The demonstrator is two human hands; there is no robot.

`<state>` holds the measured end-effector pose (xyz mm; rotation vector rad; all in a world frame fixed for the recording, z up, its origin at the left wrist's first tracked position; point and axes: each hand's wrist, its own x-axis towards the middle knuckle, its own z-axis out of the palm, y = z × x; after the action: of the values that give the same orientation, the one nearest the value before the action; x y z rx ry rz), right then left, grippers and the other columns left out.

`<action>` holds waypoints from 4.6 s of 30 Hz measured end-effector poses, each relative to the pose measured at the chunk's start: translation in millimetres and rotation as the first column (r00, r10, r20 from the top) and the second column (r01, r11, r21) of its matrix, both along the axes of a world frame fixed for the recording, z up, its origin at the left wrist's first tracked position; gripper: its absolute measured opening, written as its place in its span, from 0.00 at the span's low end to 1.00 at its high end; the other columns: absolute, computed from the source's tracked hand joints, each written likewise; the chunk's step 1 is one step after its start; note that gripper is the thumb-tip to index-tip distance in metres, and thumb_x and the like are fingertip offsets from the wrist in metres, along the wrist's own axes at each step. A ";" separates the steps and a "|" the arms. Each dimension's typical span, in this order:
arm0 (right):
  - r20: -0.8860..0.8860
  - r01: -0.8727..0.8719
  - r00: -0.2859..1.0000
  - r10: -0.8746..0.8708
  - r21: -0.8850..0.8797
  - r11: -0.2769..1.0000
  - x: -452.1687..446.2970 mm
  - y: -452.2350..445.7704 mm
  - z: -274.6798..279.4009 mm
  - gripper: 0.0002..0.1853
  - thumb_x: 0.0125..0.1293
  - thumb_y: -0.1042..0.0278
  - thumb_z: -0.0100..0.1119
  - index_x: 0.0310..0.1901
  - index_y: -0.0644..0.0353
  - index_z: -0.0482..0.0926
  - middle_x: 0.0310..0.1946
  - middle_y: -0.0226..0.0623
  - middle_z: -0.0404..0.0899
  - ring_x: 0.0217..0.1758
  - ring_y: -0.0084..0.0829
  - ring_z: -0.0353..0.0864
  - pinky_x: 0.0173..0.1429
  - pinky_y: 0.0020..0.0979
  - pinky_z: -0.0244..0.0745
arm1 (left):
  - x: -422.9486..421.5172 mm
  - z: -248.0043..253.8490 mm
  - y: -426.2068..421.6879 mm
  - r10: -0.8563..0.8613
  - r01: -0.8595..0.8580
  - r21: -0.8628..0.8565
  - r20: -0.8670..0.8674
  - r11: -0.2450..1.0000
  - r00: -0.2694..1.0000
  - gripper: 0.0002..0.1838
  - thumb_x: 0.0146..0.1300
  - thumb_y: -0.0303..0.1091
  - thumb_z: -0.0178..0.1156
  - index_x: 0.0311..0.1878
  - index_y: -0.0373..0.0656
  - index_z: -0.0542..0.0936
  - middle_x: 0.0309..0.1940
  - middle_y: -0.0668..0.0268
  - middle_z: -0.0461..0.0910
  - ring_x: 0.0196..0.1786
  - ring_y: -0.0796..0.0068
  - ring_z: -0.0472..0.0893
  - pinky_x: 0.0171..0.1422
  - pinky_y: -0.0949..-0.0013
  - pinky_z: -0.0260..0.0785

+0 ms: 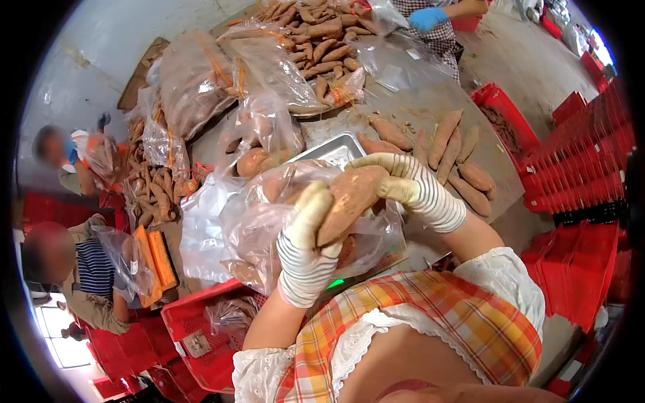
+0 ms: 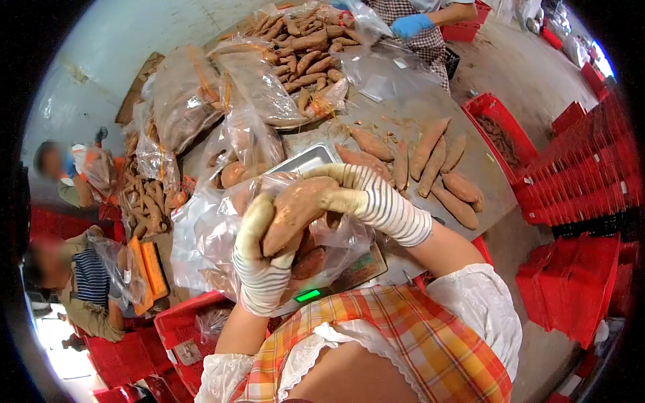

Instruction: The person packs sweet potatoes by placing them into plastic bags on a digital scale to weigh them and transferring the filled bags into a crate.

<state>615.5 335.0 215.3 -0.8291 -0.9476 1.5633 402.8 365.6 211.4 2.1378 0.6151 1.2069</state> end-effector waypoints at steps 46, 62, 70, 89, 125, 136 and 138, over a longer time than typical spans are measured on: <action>0.992 -0.480 -0.012 -0.125 0.104 0.871 -21.3 -0.6 -3.2 0.26 0.56 0.51 0.61 0.49 0.62 0.71 0.35 0.41 0.79 0.37 0.42 0.81 0.43 0.34 0.75 | -127.0 124.2 -12.0 0.265 -0.234 0.164 -0.208 0.958 0.942 0.34 0.49 0.09 0.46 0.63 0.40 0.68 0.67 0.55 0.62 0.63 0.66 0.70 0.59 0.68 0.69; 0.621 -0.577 0.061 -0.782 0.661 0.479 -43.3 16.7 142.4 0.15 0.46 0.80 0.53 0.39 0.61 0.78 0.37 0.40 0.78 0.41 0.43 0.77 0.45 0.38 0.72 | -91.7 153.0 36.3 0.186 -0.152 -0.142 0.274 0.978 0.944 0.14 0.61 0.25 0.59 0.50 0.34 0.78 0.42 0.62 0.81 0.43 0.76 0.80 0.48 0.75 0.73; 0.925 -0.698 0.273 -0.266 0.380 0.607 -98.1 93.7 20.7 0.17 0.56 0.70 0.53 0.48 0.63 0.75 0.41 0.50 0.78 0.44 0.47 0.76 0.49 0.38 0.74 | -89.6 140.3 33.2 0.041 -0.056 0.051 0.256 0.997 0.966 0.16 0.60 0.24 0.57 0.52 0.35 0.76 0.43 0.63 0.81 0.45 0.77 0.78 0.54 0.73 0.72; 0.398 -0.603 -0.590 -0.703 0.362 0.711 31.1 90.8 21.5 0.39 0.48 0.59 0.63 0.62 0.65 0.61 0.60 0.54 0.64 0.65 0.52 0.61 0.67 0.48 0.58 | -106.5 135.5 46.8 -0.017 -0.020 0.181 0.206 0.983 0.978 0.12 0.53 0.32 0.60 0.43 0.48 0.79 0.28 0.59 0.81 0.32 0.57 0.81 0.37 0.62 0.72; 0.284 0.126 0.552 -0.784 0.901 0.415 -114.3 35.5 55.7 0.42 0.55 0.75 0.58 0.71 0.59 0.49 0.63 0.43 0.65 0.58 0.32 0.69 0.62 0.29 0.64 | 4.3 111.0 101.5 -0.436 0.279 -0.411 -0.362 0.868 0.824 0.59 0.40 0.53 0.73 0.70 0.41 0.49 0.55 0.52 0.72 0.53 0.62 0.77 0.57 0.64 0.71; 0.324 0.255 0.868 -0.375 0.356 0.899 -131.5 -5.2 84.0 0.29 0.58 0.70 0.55 0.63 0.62 0.63 0.43 0.40 0.77 0.46 0.26 0.76 0.53 0.25 0.70 | -35.5 59.8 130.0 -0.468 0.411 -0.397 -0.054 0.821 0.882 0.18 0.62 0.39 0.53 0.53 0.42 0.72 0.44 0.49 0.78 0.41 0.67 0.78 0.50 0.54 0.67; 0.624 0.185 0.750 -0.220 0.121 0.975 -107.6 -17.1 54.6 0.25 0.59 0.69 0.55 0.59 0.64 0.68 0.42 0.43 0.77 0.41 0.28 0.78 0.46 0.24 0.74 | -54.5 18.6 143.4 -0.388 0.363 -0.470 0.047 0.805 0.920 0.20 0.57 0.36 0.57 0.52 0.38 0.73 0.41 0.52 0.79 0.39 0.69 0.78 0.45 0.59 0.69</action>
<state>507.8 317.9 269.9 -1.4253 -1.3171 1.0598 348.3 509.0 230.0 1.7637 0.4199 0.6956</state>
